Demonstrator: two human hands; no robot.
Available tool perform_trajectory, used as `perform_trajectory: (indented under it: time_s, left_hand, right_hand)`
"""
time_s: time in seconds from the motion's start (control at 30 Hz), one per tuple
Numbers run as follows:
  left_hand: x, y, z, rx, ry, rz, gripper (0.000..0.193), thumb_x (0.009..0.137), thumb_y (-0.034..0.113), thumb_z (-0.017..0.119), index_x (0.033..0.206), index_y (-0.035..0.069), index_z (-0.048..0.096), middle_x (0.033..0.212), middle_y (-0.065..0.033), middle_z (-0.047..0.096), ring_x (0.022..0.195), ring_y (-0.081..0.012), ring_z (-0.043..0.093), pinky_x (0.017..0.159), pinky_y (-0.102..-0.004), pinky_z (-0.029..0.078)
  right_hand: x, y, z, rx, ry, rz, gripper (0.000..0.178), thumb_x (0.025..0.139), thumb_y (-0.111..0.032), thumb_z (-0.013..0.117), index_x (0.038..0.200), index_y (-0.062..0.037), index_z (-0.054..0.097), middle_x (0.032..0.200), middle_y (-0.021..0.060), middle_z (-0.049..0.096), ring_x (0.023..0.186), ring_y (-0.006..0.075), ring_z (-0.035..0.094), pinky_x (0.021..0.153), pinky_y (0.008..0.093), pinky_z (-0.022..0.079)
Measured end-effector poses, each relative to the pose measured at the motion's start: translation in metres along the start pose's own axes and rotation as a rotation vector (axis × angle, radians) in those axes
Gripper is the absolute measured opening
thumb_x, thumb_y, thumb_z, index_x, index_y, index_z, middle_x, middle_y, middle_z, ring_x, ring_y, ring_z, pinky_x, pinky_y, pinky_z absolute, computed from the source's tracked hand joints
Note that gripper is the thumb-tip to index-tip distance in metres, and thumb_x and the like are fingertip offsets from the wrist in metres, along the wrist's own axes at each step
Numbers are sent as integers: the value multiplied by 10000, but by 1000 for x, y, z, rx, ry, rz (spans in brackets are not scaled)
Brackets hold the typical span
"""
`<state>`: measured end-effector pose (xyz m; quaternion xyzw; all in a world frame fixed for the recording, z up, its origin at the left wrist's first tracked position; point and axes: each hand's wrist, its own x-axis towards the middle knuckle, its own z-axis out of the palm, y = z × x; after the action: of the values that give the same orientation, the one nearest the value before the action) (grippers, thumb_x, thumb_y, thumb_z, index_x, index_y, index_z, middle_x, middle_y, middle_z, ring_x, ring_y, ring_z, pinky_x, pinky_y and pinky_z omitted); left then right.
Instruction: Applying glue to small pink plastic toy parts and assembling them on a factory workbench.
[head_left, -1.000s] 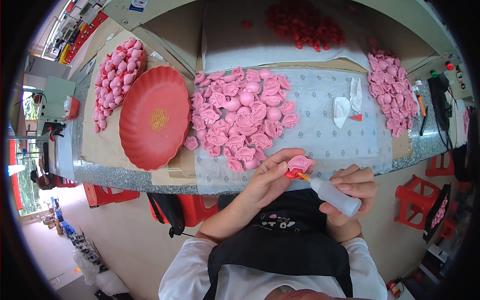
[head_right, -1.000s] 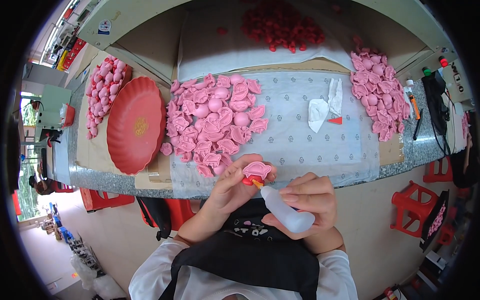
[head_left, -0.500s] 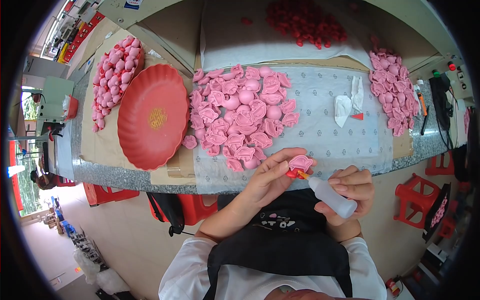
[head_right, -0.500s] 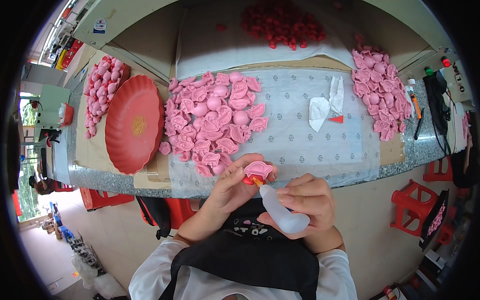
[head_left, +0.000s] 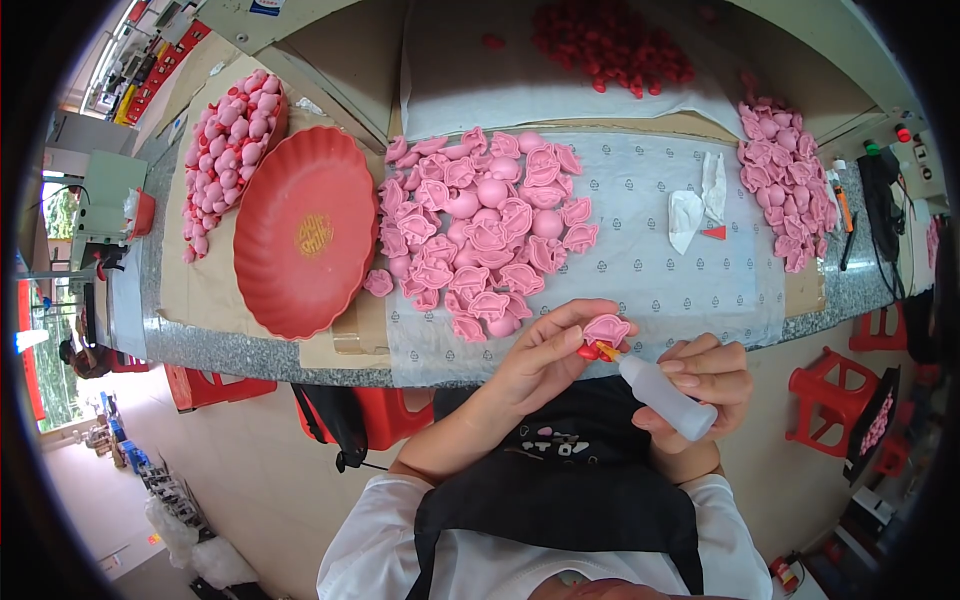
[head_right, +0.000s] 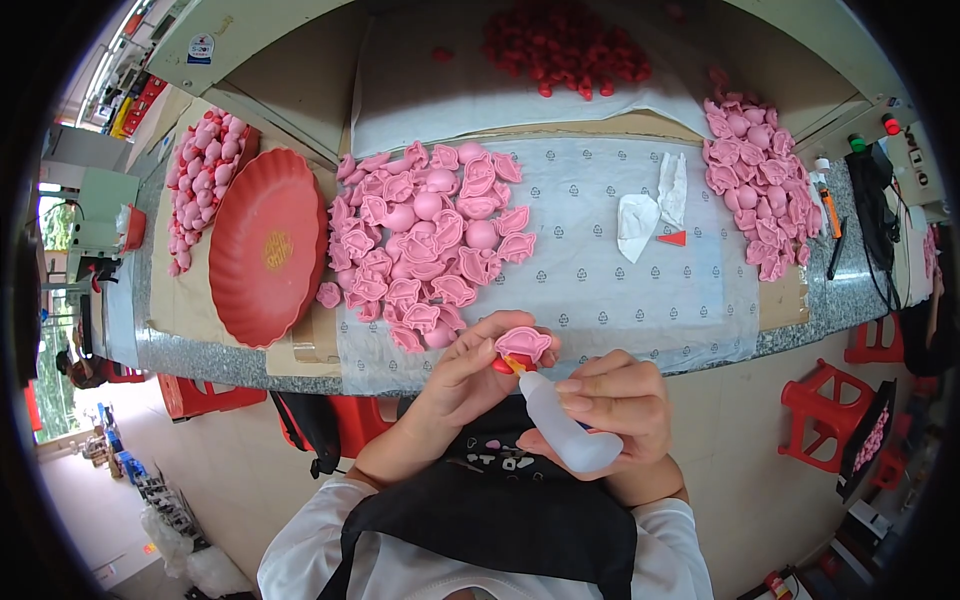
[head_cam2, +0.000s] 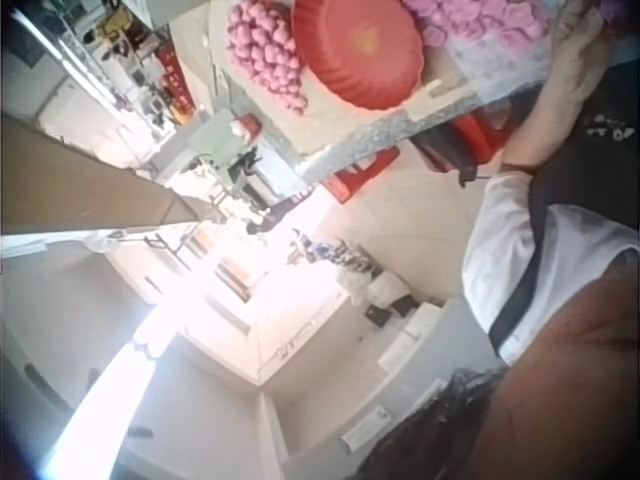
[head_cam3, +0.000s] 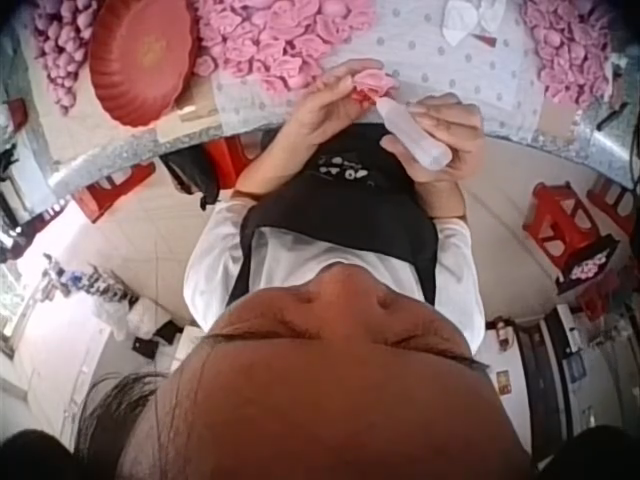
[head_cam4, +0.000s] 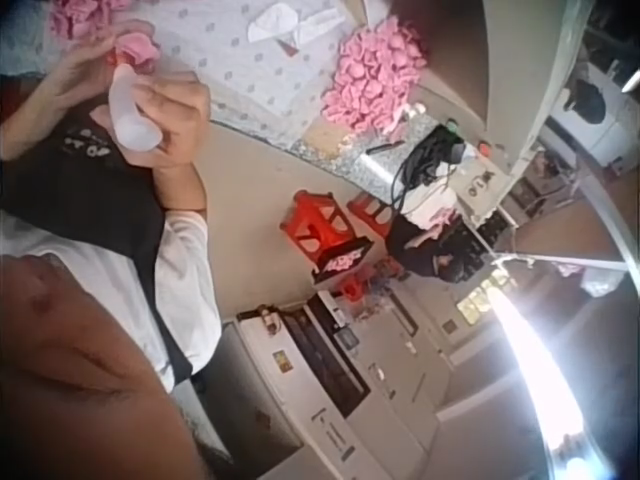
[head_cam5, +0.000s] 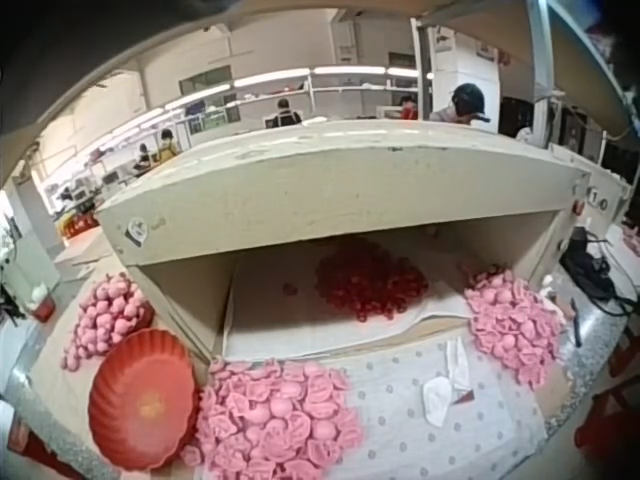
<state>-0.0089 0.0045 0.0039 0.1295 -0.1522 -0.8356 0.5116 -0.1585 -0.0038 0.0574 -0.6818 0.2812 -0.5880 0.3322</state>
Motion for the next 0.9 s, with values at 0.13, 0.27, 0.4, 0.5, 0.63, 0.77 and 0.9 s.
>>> perform_trajectory:
  time_s: [0.13,0.27,0.4,0.5,0.63,0.77,0.9]
  left_hand:
    - [0,0,1,-43,-23,-16,371,823,213,456,1126,8,394,1074,-152,483,1024,-201,441,882,-337,316]
    - [-1,0,1,-50,-10,-16,370,822,213,456,1125,9,396,1071,-152,484,1016,-199,445,872,-333,322]
    - [0,0,2,-47,-22,-17,369,822,213,457,1124,10,398,1070,-153,484,1010,-196,448,866,-331,326]
    - [0,0,1,-45,-23,-18,370,822,216,458,1124,11,399,1071,-152,484,1005,-193,450,863,-331,329]
    - [0,-1,0,-57,-38,-14,372,821,219,460,1125,12,399,1072,-149,484,1015,-194,445,874,-332,321]
    - [-1,-2,-2,-12,-8,-16,380,812,222,471,1132,32,393,1087,-174,469,1028,-259,445,879,-378,338]
    - [-1,-2,-2,-9,-4,-22,379,812,218,473,1133,34,392,1091,-176,466,1033,-261,444,884,-381,335]
  right_hand:
    - [0,1,0,-13,-31,-7,520,442,-106,806,883,-73,533,825,40,511,668,169,524,558,236,423]
    - [-2,1,1,-2,-26,-6,522,433,-104,809,875,-74,533,825,39,509,664,167,522,551,235,422]
    - [-1,0,1,-13,-31,-6,521,428,-105,811,867,-76,530,825,41,507,655,166,520,542,232,422]
    - [-1,-1,2,-16,-26,-5,522,430,-104,810,869,-79,528,827,42,508,654,167,520,541,234,423]
    - [-4,1,-2,6,-22,-16,520,439,-98,806,876,-81,525,843,46,508,662,173,523,549,240,426]
    - [-1,0,1,-17,-30,-2,508,444,-98,805,865,-77,521,842,49,508,671,179,526,553,247,426]
    - [0,2,3,-98,-30,-79,436,546,-172,763,841,-61,461,774,55,474,599,141,465,528,219,411]
